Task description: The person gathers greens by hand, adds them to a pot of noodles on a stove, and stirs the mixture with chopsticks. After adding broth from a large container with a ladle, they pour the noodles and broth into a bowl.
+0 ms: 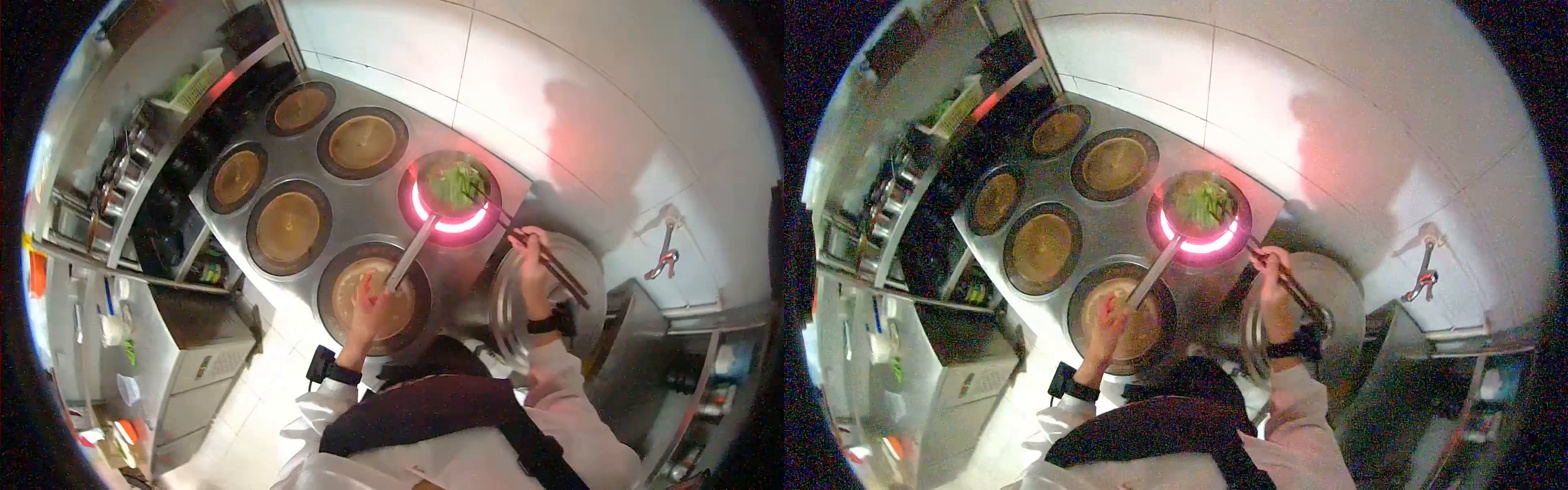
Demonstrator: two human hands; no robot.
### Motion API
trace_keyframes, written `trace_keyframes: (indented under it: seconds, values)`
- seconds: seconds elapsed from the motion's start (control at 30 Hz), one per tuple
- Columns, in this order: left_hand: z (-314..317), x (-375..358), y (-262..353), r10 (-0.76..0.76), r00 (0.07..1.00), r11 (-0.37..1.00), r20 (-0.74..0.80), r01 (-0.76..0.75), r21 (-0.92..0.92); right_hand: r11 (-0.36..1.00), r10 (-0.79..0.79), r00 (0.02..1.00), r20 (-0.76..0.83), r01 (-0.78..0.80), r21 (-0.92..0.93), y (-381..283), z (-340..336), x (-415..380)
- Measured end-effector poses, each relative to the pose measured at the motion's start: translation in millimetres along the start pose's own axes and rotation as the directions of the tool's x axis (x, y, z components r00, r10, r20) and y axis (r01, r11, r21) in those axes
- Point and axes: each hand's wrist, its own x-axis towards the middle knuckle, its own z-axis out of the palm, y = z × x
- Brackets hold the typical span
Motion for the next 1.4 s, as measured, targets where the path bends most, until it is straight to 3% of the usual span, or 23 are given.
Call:
trace_keyframes:
  seconds: [0.07, 0.1, 0.17, 0.3, 0.37, 0.5, 0.57, 0.6, 0.67, 0.73, 0.77, 0.8, 0.83, 0.87, 0.9, 0.97, 1.0, 1.07, 1.1, 1.17, 1.2, 1.27, 1.4]
  values:
    - [12, -5, 0, -0.188, 0.979, 0.972, 0.072, 0.196, -0.130, 0.999, -0.030, 0.998, 0.047, 0.031, -0.015, 27, 9, 12]
    - [17, -2, 3, -0.189, 0.980, 0.970, 0.059, 0.196, -0.146, 0.999, -0.043, 0.999, 0.020, 0.043, 0.026, 38, 17, 17]
    - [25, 5, 11, -0.187, 0.944, 0.868, 0.270, 0.288, -0.404, 0.993, -0.094, 0.996, 0.003, 0.094, 0.076, 65, 24, 27]
    - [36, 23, -12, -0.214, 0.943, 0.924, 0.254, 0.280, -0.259, 0.996, 0.015, 0.998, 0.064, -0.020, 0.086, 55, 26, 30]
    - [42, 23, -27, -0.223, 0.967, 0.931, 0.126, 0.250, -0.267, 0.993, 0.079, 0.984, 0.160, -0.092, 0.078, 44, 12, 33]
    - [39, 15, -5, -0.208, 0.971, 0.948, 0.120, 0.230, -0.219, 0.995, 0.009, 0.985, 0.172, -0.025, 0.096, 25, 3, 52]
    - [39, 15, -10, -0.061, 0.995, 0.991, 0.073, 0.070, -0.116, 0.997, 0.001, 0.980, 0.201, -0.016, 0.073, 32, 19, 59]
    - [41, 17, -18, -0.067, 0.995, 0.991, 0.069, 0.075, -0.114, 0.999, -0.010, 0.975, 0.221, -0.002, 0.050, 38, 26, 60]
    - [45, 22, -37, 0.284, 0.959, 0.955, 0.003, -0.283, 0.089, 0.998, -0.002, 0.967, 0.253, 0.019, -0.061, 54, 29, 61]
    - [46, 25, -46, 0.313, 0.949, 0.941, -0.020, -0.308, 0.138, 0.973, -0.018, 0.930, 0.367, 0.101, -0.208, 50, 27, 67]
    - [46, 26, -50, 0.344, 0.938, 0.925, -0.044, -0.330, 0.186, 0.962, 0.095, 0.931, 0.351, 0.006, -0.274, 43, 16, 73]
    - [44, 22, -37, 0.344, 0.938, 0.926, -0.048, -0.330, 0.186, 0.962, 0.094, 0.930, 0.355, 0.007, -0.273, 21, 12, 74]
    - [37, 13, -7, 0.009, 1.000, 0.999, -0.010, -0.009, 0.047, 0.984, 0.092, 0.948, 0.305, -0.040, -0.174, 0, 8, 74]
    - [33, 8, 12, -0.317, 0.946, 0.944, 0.073, 0.322, -0.074, 0.994, 0.096, 0.962, 0.255, -0.081, -0.070, -14, 3, 75]
    - [30, 6, 16, -0.317, 0.946, 0.944, 0.071, 0.322, -0.074, 0.994, 0.096, 0.962, 0.256, -0.081, -0.069, -24, -5, 78]
    - [27, -2, 16, -0.311, 0.947, 0.914, 0.082, 0.322, -0.245, 0.921, -0.013, 0.955, 0.297, 0.127, -0.369, -34, -21, 84]
    - [29, -5, 10, -0.316, 0.945, 0.912, 0.082, 0.327, -0.248, 0.920, -0.008, 0.954, 0.300, 0.125, -0.372, -29, -22, 84]
    - [34, -11, -5, -0.119, 0.992, 0.910, 0.037, 0.124, -0.395, 0.818, -0.047, 0.972, 0.229, 0.169, -0.550, -7, -21, 87]
    - [33, -12, -3, -0.120, 0.992, 0.911, 0.034, 0.124, -0.394, 0.820, -0.046, 0.972, 0.231, 0.169, -0.548, 6, -15, 88]
    - [31, -14, 7, -0.158, 0.978, 0.891, 0.137, 0.201, -0.406, 0.982, -0.002, 0.999, 0.047, 0.011, -0.187, 32, 2, 87]
    - [30, -15, 11, -0.156, 0.978, 0.893, 0.135, 0.198, -0.404, 0.983, -0.003, 0.999, 0.048, 0.011, -0.183, 40, 4, 88]
    - [29, -16, 17, -0.244, 0.951, 0.856, 0.189, 0.303, -0.419, 0.998, 0.041, 0.999, 0.000, -0.041, 0.048, 53, 4, 92]
    - [29, -19, 8, -0.131, 0.975, 0.929, 0.181, 0.184, -0.320, 0.999, -0.013, 0.995, 0.101, 0.009, 0.045, 34, 11, 79]
